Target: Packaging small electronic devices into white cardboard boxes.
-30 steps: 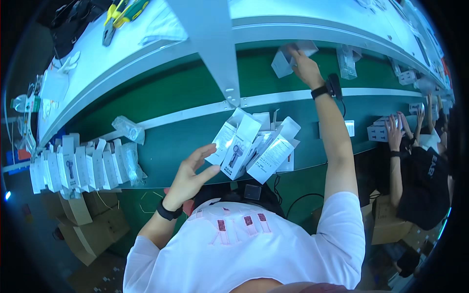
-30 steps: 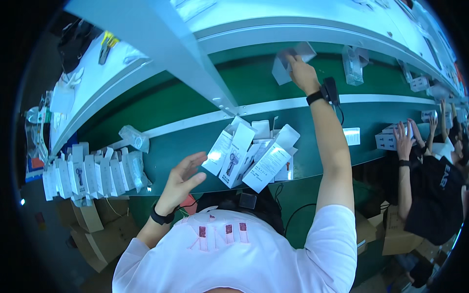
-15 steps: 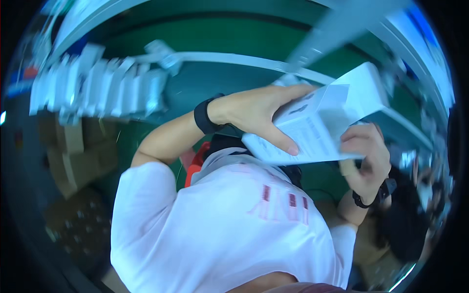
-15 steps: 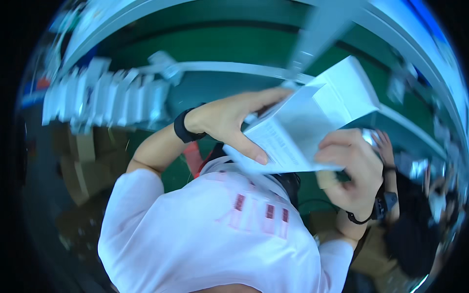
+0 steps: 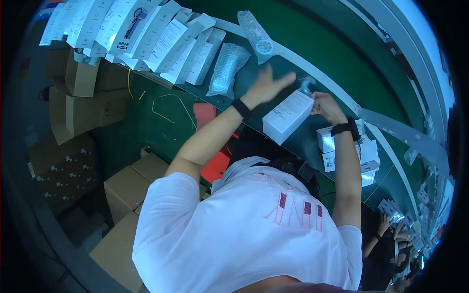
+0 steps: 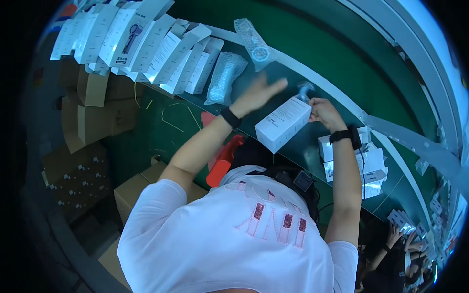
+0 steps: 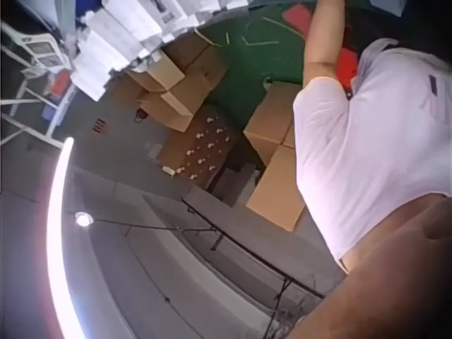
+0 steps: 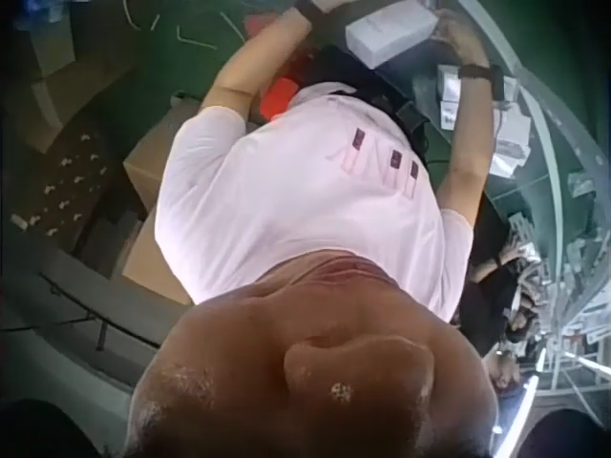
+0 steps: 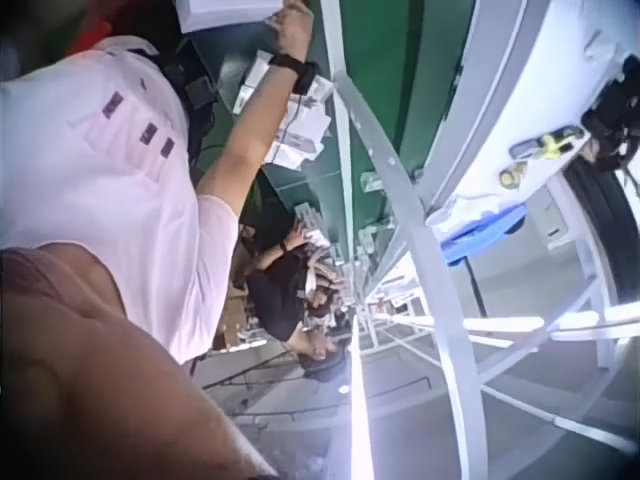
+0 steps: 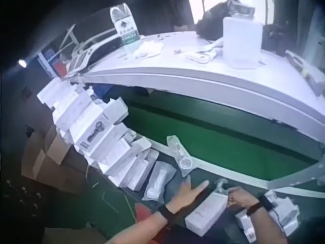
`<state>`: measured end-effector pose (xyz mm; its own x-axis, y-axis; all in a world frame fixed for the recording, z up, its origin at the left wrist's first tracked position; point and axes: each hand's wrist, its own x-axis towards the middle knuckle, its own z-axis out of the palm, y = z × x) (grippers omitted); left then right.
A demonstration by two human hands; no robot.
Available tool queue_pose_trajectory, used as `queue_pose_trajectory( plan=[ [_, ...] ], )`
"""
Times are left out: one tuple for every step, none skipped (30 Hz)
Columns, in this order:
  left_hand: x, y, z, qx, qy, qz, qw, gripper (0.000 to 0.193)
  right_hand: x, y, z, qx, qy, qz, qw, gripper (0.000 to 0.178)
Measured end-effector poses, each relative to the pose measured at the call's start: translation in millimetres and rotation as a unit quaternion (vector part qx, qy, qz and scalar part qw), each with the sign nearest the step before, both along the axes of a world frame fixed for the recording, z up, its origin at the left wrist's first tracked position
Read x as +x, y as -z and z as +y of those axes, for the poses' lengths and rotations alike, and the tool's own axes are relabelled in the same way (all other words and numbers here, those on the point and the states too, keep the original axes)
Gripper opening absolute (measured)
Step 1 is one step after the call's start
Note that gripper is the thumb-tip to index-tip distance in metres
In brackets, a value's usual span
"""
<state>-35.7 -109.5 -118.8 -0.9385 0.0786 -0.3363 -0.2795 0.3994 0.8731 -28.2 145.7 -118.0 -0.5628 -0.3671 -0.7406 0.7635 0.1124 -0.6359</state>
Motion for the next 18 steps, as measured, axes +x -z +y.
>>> queue_pose_trajectory(
  plan=[
    [-19,-2,-2,-0.053,-0.083,0.103,0.990,0.112,2,-6,-2,0.019,0.009,0.022,1.000,0.018],
    [-39,-20,-3,-0.106,-0.166,0.204,0.959,0.120,6,-9,-6,0.025,0.009,0.020,0.999,0.018],
    [-52,-11,-7,-0.103,-0.173,0.205,0.958,0.120,6,-12,-9,0.064,0.001,0.099,0.993,0.018],
    [-67,-1,-8,-0.158,-0.199,0.137,0.958,0.117,5,-13,-11,0.100,-0.005,0.179,0.979,0.019],
    [-79,9,-2,-0.205,-0.213,0.069,0.953,0.115,8,0,2,0.119,-0.049,0.240,0.962,0.017],
    [-87,14,-4,-0.174,-0.235,0.007,0.956,0.103,9,-3,-2,0.125,-0.047,0.243,0.961,0.017],
    [-89,20,-9,-0.168,-0.232,0.011,0.958,0.103,13,-6,-5,0.213,-0.075,0.330,0.916,0.018],
    [-85,28,-17,-0.053,-0.241,0.072,0.966,0.097,22,-12,-9,0.298,-0.100,0.407,0.857,0.019],
    [-84,27,-25,0.064,-0.243,0.132,0.959,0.091,27,-21,-10,0.323,-0.082,0.365,0.869,0.031],
    [-73,7,-33,0.156,-0.185,0.137,0.961,0.087,31,-23,-5,0.419,-0.091,0.462,0.777,0.037],
    [-50,-30,-40,0.244,-0.121,0.136,0.952,0.083,37,-25,3,0.509,-0.096,0.540,0.663,0.043],
    [-29,-64,-48,0.329,-0.075,0.121,0.933,0.084,36,-64,-15,0.442,0.025,0.496,0.747,0.046],
    [-4,-98,-56,0.411,-0.033,0.098,0.906,0.084,29,-129,-44,0.360,0.146,0.442,0.808,0.051],
    [19,-122,-63,0.443,0.020,0.052,0.895,0.085,27,-174,-56,0.245,0.204,0.476,0.819,0.055],
    [36,-139,-68,0.473,0.070,0.005,0.878,0.086,22,-208,-65,0.127,0.259,0.507,0.812,0.060],
    [47,-151,-67,0.495,0.108,-0.029,0.862,0.087,18,-235,-72,0.027,0.240,0.529,0.813,0.059],
    [57,-164,-67,0.512,0.142,-0.061,0.845,0.089,18,-256,-76,-0.079,0.217,0.546,0.805,0.058],
    [64,-172,-62,0.525,0.136,-0.088,0.835,0.089,22,-269,-72,-0.023,0.150,0.550,0.821,0.052]
  ],
)
